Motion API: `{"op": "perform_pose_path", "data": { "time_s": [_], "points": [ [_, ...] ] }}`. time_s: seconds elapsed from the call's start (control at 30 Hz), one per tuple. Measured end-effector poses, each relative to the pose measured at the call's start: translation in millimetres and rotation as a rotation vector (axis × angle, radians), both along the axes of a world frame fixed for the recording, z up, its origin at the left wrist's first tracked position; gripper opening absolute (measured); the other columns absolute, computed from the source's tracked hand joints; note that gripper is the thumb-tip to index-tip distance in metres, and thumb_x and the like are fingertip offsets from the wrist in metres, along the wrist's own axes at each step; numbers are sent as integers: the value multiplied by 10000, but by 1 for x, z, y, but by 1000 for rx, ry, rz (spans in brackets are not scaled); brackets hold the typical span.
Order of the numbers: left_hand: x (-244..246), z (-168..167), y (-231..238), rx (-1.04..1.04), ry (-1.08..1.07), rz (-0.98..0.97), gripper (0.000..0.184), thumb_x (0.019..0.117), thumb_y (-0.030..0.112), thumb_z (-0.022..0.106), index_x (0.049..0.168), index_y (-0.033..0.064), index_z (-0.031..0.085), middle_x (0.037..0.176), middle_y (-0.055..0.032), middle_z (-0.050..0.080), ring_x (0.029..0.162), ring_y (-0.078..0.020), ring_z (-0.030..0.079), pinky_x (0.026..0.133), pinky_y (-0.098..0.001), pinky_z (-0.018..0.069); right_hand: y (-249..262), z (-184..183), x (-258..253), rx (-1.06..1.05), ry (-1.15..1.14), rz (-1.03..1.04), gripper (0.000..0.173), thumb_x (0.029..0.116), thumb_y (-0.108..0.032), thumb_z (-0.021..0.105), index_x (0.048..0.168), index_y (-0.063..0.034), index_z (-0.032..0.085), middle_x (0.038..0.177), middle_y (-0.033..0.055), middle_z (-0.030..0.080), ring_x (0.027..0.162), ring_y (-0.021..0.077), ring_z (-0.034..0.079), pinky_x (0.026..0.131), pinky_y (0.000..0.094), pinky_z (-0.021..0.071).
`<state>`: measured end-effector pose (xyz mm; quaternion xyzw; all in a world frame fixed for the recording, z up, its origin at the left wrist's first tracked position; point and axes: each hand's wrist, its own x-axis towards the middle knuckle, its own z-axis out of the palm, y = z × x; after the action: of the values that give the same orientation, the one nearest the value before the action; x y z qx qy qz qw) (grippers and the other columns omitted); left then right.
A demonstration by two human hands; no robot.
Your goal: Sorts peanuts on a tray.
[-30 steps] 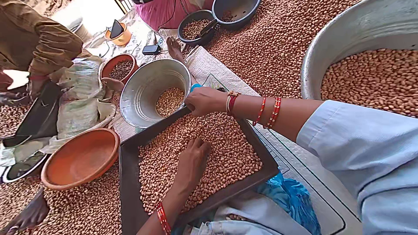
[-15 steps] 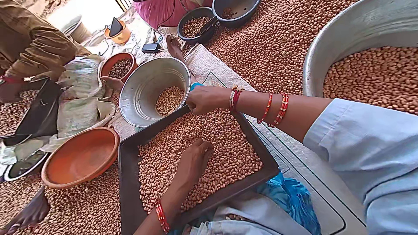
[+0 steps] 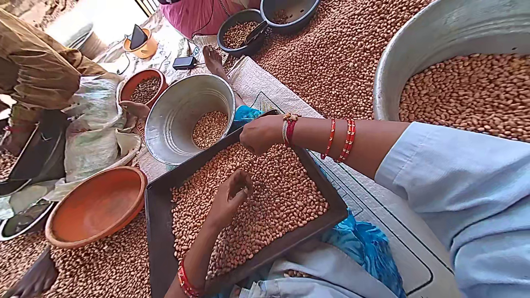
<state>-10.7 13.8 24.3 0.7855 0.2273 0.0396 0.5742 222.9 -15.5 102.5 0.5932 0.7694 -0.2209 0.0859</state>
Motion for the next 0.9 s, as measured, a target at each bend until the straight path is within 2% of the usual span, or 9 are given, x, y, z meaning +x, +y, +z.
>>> {"op": "perform_pose_path", "data": {
  "time_s": [0.07,0.13,0.23,0.37,0.47,0.5,0.57,0.7,0.9],
  "points": [
    [1,1,-12,61,88,-76,285,886,131,576,1144,19,626,943,38,640,810,0,614,736,-191,531,0,1,-2,-13,-17,10,96,953,-124,682,946,-33,712,929,143,672,900,331,659,729,558,511],
    [6,-5,-28,302,147,-171,205,917,126,649,1088,38,719,842,-26,649,677,-56,557,639,-224,480,0,3,-5,-25,-40,22,82,949,-100,681,963,-26,712,948,149,673,916,336,660,742,553,514],
    [11,-9,-46,603,155,-281,164,926,109,685,1066,86,768,979,-111,734,836,-236,713,778,-398,595,-3,5,-7,-52,-50,23,83,952,-100,685,961,-20,705,946,144,668,908,323,656,736,535,514],
    [11,-14,-47,650,115,-332,152,941,118,661,1050,97,765,987,-102,751,874,-263,742,777,-451,607,-3,8,-6,-42,-51,39,71,943,-99,692,942,-29,705,925,131,663,886,307,653,720,522,514],
    [10,-11,-42,346,108,-190,190,912,130,645,1043,38,747,827,-12,685,689,-60,589,650,-239,495,-3,9,-10,-53,-11,82,71,933,-118,715,939,-48,727,909,109,673,844,279,654,705,497,517],
    [10,-7,-39,155,112,-117,227,910,120,624,1093,0,685,867,18,662,736,10,589,683,-172,500,-4,9,-12,-74,59,99,76,923,-131,736,914,-56,740,853,89,671,760,243,645,652,462,517],
    [8,2,-36,-208,135,9,384,897,68,614,1262,-28,545,1025,24,640,900,16,626,819,-167,533,-10,14,-19,-163,246,121,87,919,-134,771,888,-56,747,798,59,672,697,189,640,602,409,518],
    [14,-2,-36,-496,44,-35,282,885,-29,639,1139,87,602,951,69,663,742,-13,615,660,-175,524,-16,19,-26,-151,337,164,92,907,-127,788,910,-38,762,829,65,686,758,193,644,635,404,514],
    [31,-4,-60,213,161,-149,136,927,127,684,1035,97,760,753,41,621,588,3,473,562,-167,408,-4,8,-5,39,21,122,63,915,-140,739,942,-84,748,891,80,682,854,264,661,707,500,523]
  ]
}}
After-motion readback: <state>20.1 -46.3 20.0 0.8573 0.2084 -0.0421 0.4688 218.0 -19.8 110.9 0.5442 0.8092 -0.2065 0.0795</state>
